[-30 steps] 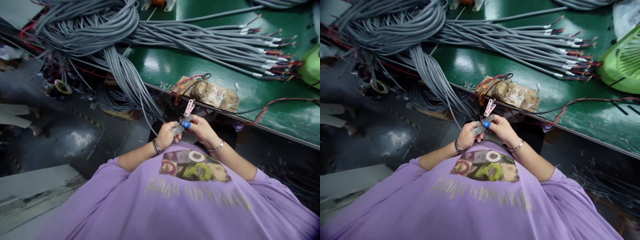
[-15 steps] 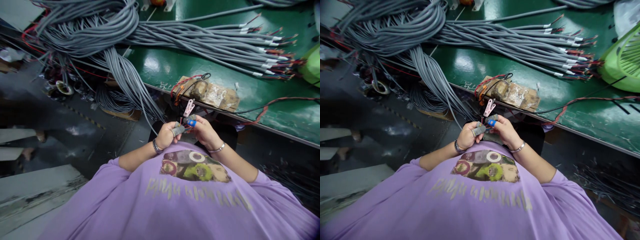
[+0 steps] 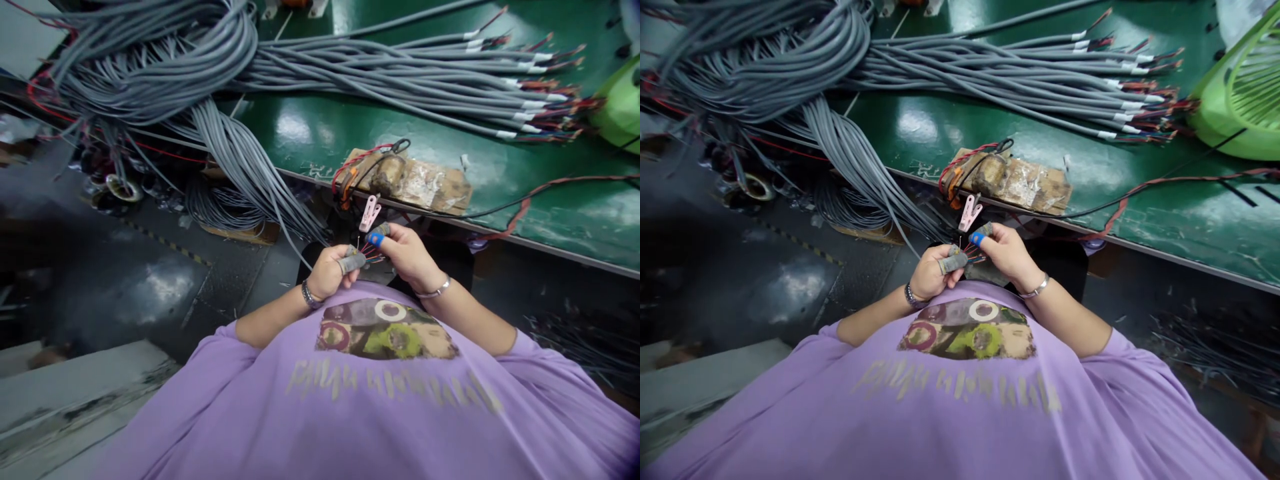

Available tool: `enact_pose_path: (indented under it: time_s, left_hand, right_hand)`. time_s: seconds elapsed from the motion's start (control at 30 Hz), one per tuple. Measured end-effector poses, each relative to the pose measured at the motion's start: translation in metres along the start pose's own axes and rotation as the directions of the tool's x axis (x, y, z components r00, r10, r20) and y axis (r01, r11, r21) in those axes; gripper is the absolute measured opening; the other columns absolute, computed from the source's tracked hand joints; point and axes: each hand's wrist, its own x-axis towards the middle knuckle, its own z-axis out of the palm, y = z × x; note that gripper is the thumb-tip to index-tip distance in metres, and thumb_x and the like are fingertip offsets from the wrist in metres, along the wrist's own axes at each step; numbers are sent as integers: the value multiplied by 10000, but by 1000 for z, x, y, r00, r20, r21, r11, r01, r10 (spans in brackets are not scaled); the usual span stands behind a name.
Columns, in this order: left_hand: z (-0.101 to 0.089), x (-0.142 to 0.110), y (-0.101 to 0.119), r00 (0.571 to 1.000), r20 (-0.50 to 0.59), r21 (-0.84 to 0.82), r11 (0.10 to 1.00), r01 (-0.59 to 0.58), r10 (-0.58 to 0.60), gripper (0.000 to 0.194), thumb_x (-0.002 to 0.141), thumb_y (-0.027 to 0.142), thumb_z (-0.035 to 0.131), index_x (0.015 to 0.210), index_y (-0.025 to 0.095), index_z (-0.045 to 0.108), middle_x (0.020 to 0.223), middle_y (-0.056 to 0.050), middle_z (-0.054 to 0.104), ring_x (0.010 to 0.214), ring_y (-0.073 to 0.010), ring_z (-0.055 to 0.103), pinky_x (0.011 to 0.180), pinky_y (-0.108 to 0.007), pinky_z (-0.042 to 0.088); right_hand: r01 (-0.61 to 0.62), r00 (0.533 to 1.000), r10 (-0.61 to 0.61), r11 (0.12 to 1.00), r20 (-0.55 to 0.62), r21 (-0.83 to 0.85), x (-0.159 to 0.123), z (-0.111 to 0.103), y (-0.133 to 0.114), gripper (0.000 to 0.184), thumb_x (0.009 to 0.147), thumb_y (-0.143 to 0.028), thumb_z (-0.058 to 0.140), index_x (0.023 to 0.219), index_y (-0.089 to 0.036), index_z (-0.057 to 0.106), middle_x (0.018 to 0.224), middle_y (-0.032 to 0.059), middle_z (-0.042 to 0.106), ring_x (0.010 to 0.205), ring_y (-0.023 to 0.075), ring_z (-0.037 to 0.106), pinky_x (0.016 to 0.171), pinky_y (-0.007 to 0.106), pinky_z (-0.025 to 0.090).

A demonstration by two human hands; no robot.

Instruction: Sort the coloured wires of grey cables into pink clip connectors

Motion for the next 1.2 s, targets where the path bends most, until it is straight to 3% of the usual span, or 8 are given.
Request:
enact_pose_path:
  time_s: [0.13, 0.3, 0.4, 0.5, 0.6, 0.8, 1.03, 1.2]
  left_hand:
    - [-2, 1, 1, 999, 35, -91, 995, 30, -27, 432, 688, 522, 753, 613, 151, 546, 439, 29, 540, 318, -46, 401, 341, -181, 243]
    - [-3, 0, 13, 994, 90, -195, 978, 77, -61, 469, 587, 545, 811, 644, 153, 560, 406, 33, 519, 281, -60, 376, 298, -192, 206]
    - [-1, 2, 20, 993, 112, -209, 976, 67, -44, 469, 577, 535, 821, 652, 150, 564, 399, 32, 513, 277, -59, 374, 295, -190, 201]
    - [1, 6, 25, 993, 112, -219, 974, 57, -33, 471, 577, 538, 820, 663, 151, 566, 394, 36, 504, 274, -60, 371, 292, -190, 201]
    - [1, 11, 27, 993, 113, -224, 973, 48, -23, 484, 569, 553, 818, 665, 154, 562, 393, 37, 501, 270, -61, 364, 288, -192, 203]
    - [0, 18, 23, 993, 119, -245, 969, 29, 1, 513, 553, 588, 814, 665, 154, 564, 397, 41, 499, 267, -56, 346, 284, -191, 201]
    - [1, 19, 20, 992, 119, -255, 965, 65, -36, 517, 535, 576, 822, 669, 160, 545, 390, 44, 486, 269, -53, 331, 283, -193, 194]
    - [3, 17, 20, 994, 106, -238, 969, 65, -41, 507, 549, 568, 820, 661, 161, 537, 389, 44, 484, 268, -49, 332, 286, -190, 190]
  right_hand:
    - [-20, 994, 36, 989, -107, 147, 7, -12, 0, 399, 629, -470, 833, 630, -190, 548, 531, -66, 475, 491, 60, 405, 506, 205, 412]
    - [-223, 964, 187, 955, 187, 196, 13, -11, -10, 581, 698, -766, 642, 789, -192, 613, 691, 17, 619, 531, 100, 495, 499, 239, 451]
    - [-185, 944, 124, 967, 306, 177, 17, -3, -14, 590, 661, -747, 697, 850, -191, 643, 727, 14, 625, 526, 89, 455, 481, 229, 410]
    - [44, 986, -64, 990, 155, 131, 22, 5, -10, 504, 647, -665, 772, 730, -197, 605, 581, -40, 504, 488, 74, 352, 461, 224, 323]
    - [189, 982, -187, 979, -34, 78, 25, 10, -4, 531, 683, -721, 702, 662, -210, 559, 523, -53, 430, 476, 80, 316, 467, 237, 296]
    - [-56, 992, 33, 981, 122, 188, 28, 21, -10, 692, 665, -871, 548, 787, -196, 636, 632, 2, 549, 537, 111, 463, 508, 252, 402]
    - [-20, 1000, 16, 969, 20, 247, 30, 28, -10, 633, 705, -820, 579, 809, -198, 638, 597, -13, 529, 566, 124, 498, 569, 264, 446]
    - [-45, 995, 22, 968, 95, 249, 28, 24, -9, 688, 701, -861, 523, 862, -203, 643, 653, 4, 582, 546, 116, 490, 535, 261, 432]
